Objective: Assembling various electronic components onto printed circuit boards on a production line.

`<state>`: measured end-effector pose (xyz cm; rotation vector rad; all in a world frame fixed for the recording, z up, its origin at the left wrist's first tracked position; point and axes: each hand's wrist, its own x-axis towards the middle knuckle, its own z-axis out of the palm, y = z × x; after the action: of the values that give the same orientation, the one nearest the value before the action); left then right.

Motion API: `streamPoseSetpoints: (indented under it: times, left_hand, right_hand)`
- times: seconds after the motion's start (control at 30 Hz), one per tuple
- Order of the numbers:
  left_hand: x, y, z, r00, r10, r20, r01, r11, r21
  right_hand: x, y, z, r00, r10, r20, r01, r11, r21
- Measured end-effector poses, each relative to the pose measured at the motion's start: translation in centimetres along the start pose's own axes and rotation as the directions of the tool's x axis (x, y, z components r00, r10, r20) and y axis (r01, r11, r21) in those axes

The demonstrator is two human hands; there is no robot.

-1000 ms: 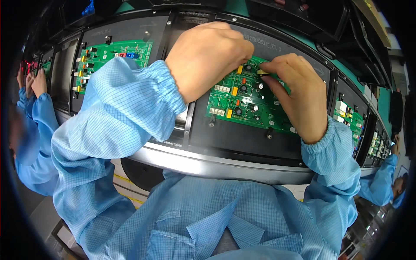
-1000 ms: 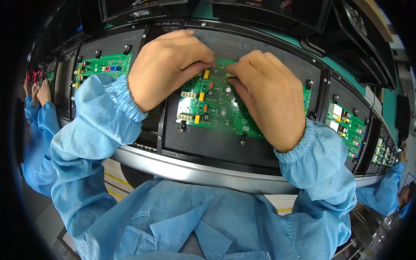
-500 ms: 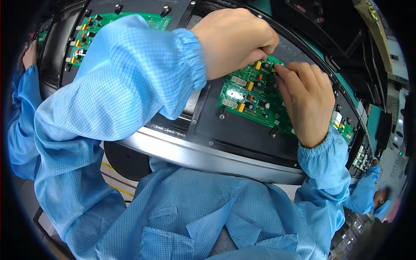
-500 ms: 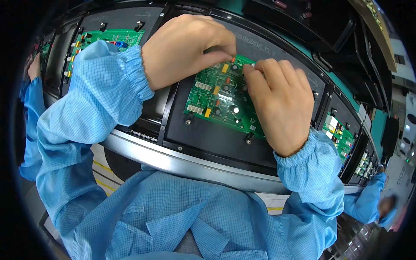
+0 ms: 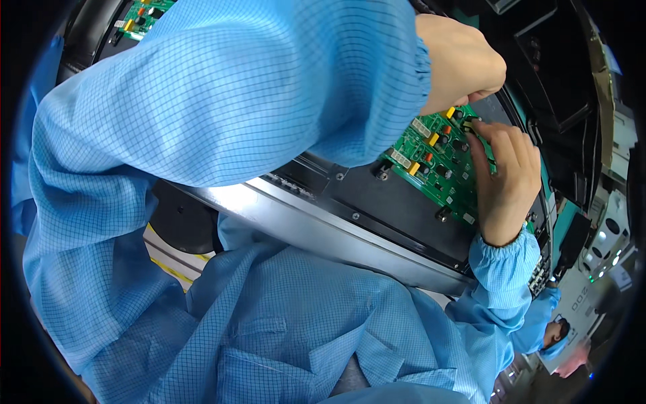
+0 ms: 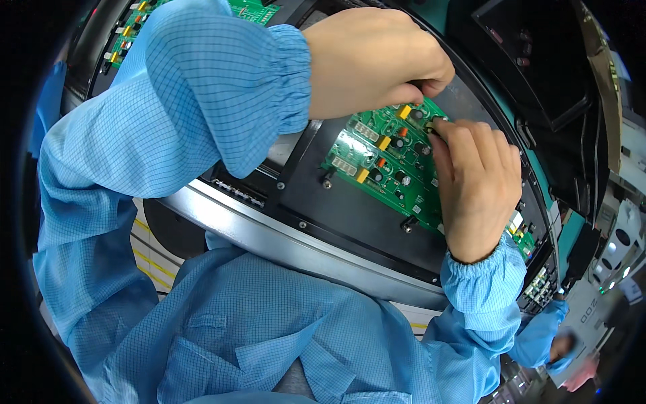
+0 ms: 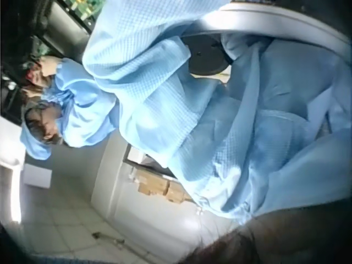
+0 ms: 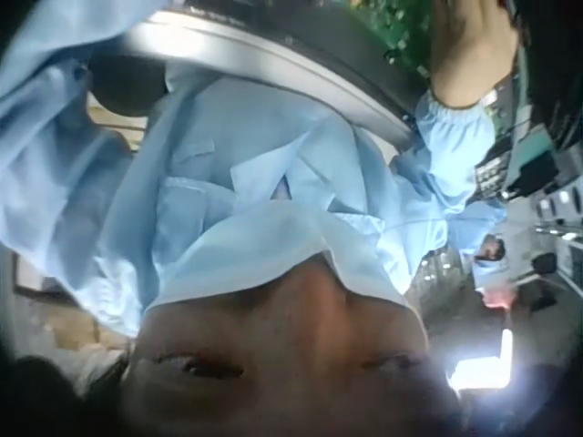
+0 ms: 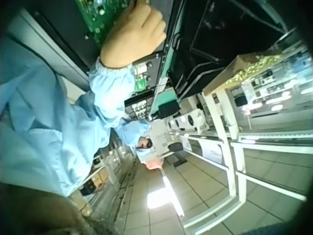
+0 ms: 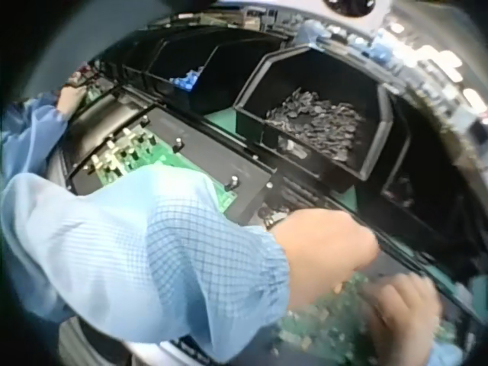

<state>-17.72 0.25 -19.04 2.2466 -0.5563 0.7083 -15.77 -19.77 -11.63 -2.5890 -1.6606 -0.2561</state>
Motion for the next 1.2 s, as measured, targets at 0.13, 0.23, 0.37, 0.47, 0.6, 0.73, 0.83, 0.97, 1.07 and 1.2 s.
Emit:
streamPoseSetpoints:
  times: [0.13, 0.23, 0.37, 0.47, 0.6, 0.73, 0.83, 0.97, 1.07, 1.2]
  left_hand:
    - [1.0, 0.8, -1.2, 0.974, -0.128, 0.186, 0.123, 0.992, 0.039]
    - [2.4, 1.2, -1.6, 0.91, -0.208, 0.358, 0.18, 0.978, 0.109]
    - [2.8, 1.2, -1.2, 0.883, -0.177, 0.436, 0.121, 0.981, 0.155]
    - [2.2, 1.2, -1.5, 0.904, -0.166, 0.394, 0.125, 0.984, 0.129]
    - [1.6, 1.2, -2.0, 0.931, -0.136, 0.339, 0.113, 0.99, 0.088]
    - [0.9, 1.0, -2.1, 0.954, -0.102, 0.283, 0.093, 0.995, 0.045]
    - [0.2, 1.0, -2.7, 0.962, -0.089, 0.257, 0.083, 0.996, 0.036]
    - [1.6, 1.1, -2.3, 0.936, -0.134, 0.326, 0.172, 0.981, -0.089]
    - [1.5, 2.0, -3.6, 0.915, -0.163, 0.37, 0.195, 0.979, -0.051]
    - [0.2, 2.2, -2.0, 0.961, -0.043, 0.273, 0.003, 0.989, 0.147]
  right_hand:
    - [0.2, 0.2, 0.1, 1.0, 0.009, 0.015, -0.01, 0.998, 0.054]
    - [0.4, 0.2, -0.1, 0.999, 0.02, 0.027, -0.023, 0.995, 0.094]
    - [0.0, 0.3, -0.1, 1.0, 0.022, 0.022, -0.024, 0.995, 0.094]
    - [0.0, -0.3, -0.2, 0.998, 0.045, 0.035, -0.046, 0.998, 0.03]
    - [0.4, -0.4, -0.4, 0.998, 0.036, 0.053, -0.037, 0.999, 0.021]
    - [0.3, 0.1, -0.7, 0.999, 0.026, 0.037, -0.029, 0.997, 0.067]
    - [0.6, 1.5, -1.2, 0.994, 0.071, -0.079, -0.053, 0.975, 0.217]
    - [0.7, 6.3, -4.7, 0.92, 0.265, -0.29, -0.225, 0.961, 0.163]
    - [0.9, 12.2, -7.1, 0.843, 0.272, -0.464, -0.217, 0.961, 0.169]
    - [1.1, 18.8, -7.9, 0.873, 0.2, -0.444, -0.247, 0.968, -0.05]
